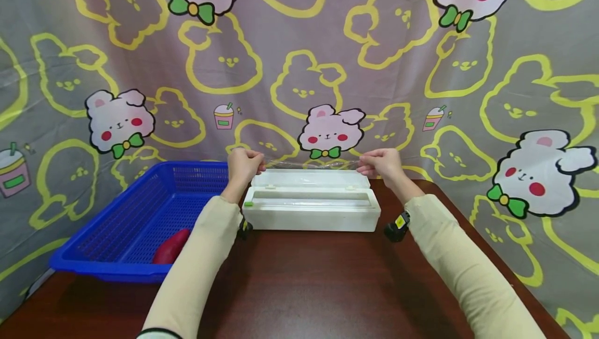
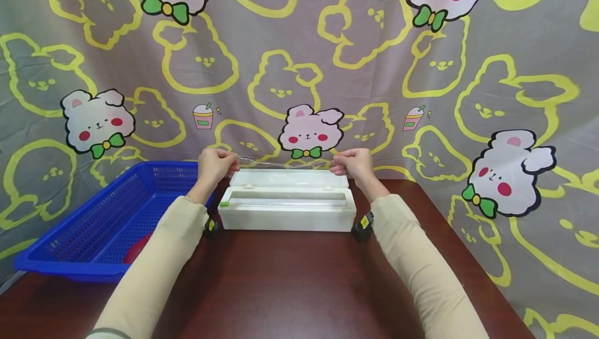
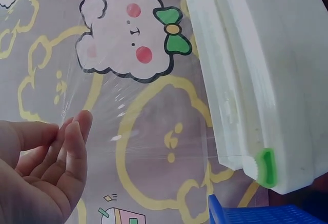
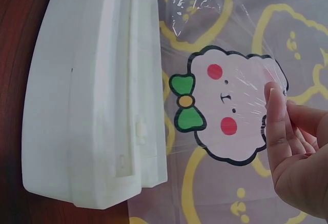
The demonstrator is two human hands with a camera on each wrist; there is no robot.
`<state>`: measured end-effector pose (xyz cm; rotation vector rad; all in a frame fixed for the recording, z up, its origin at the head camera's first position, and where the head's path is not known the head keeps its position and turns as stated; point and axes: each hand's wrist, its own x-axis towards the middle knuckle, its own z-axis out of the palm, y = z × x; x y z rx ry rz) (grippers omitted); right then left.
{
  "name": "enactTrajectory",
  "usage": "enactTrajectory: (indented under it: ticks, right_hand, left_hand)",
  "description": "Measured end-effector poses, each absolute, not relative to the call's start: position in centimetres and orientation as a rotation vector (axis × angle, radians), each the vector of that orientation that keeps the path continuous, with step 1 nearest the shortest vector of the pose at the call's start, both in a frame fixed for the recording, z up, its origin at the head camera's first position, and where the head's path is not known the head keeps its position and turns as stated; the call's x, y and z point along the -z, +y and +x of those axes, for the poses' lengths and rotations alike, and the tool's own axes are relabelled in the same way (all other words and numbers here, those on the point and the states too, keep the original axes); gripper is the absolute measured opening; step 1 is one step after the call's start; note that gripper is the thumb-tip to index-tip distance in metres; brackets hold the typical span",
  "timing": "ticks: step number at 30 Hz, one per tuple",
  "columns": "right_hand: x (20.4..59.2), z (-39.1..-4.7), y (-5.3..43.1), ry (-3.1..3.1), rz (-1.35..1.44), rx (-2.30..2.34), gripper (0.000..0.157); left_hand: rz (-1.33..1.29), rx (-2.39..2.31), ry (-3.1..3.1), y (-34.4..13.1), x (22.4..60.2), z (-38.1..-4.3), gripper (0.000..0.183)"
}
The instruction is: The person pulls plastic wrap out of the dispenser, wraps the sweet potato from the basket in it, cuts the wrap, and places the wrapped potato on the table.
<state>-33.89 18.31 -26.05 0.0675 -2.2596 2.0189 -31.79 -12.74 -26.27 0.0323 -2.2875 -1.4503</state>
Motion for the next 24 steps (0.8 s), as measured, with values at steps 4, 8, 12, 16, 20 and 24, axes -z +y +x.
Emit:
enactTrajectory:
  ticks: [4, 8, 12, 16, 20, 24]
  right_hand:
    - [25.6, -33.8, 18.1, -2.268, 0.081, -1.975, 0.027]
    - [25.2, -33.8, 17.9, -2.266, 0.087, -1.952, 0.027]
    - [24.9, -33.8, 18.0, -2.270, 0.084, -1.943, 0.027]
    - [24.5, -33.8, 18.0, -2.283, 0.066, -1.909, 0.028]
    - [24.1, -33.9, 18.1, -2.279, 0.075, -1.906, 0.030]
    - [23.9, -33.9, 18.0, -2.262, 0.092, -1.933, 0.031]
  left_hand:
    - [0.009, 1.462, -2.273, -12.7, 25.9, -31.8, 0.019]
    - [0.005, 1.497, -2.260, -12.6, 25.5, -31.7, 0.020]
    - [0.022, 1.511, -2.267, -12.6, 25.1, -31.7, 0.021]
    - [0.035, 1.499, -2.278, -12.6, 24.7, -31.7, 0.020]
    - [0.021, 1.486, -2.276, -12.4, 24.3, -31.6, 0.020]
    - [0.019, 1.488, -2.267, -12.2, 24.1, -31.7, 0.020]
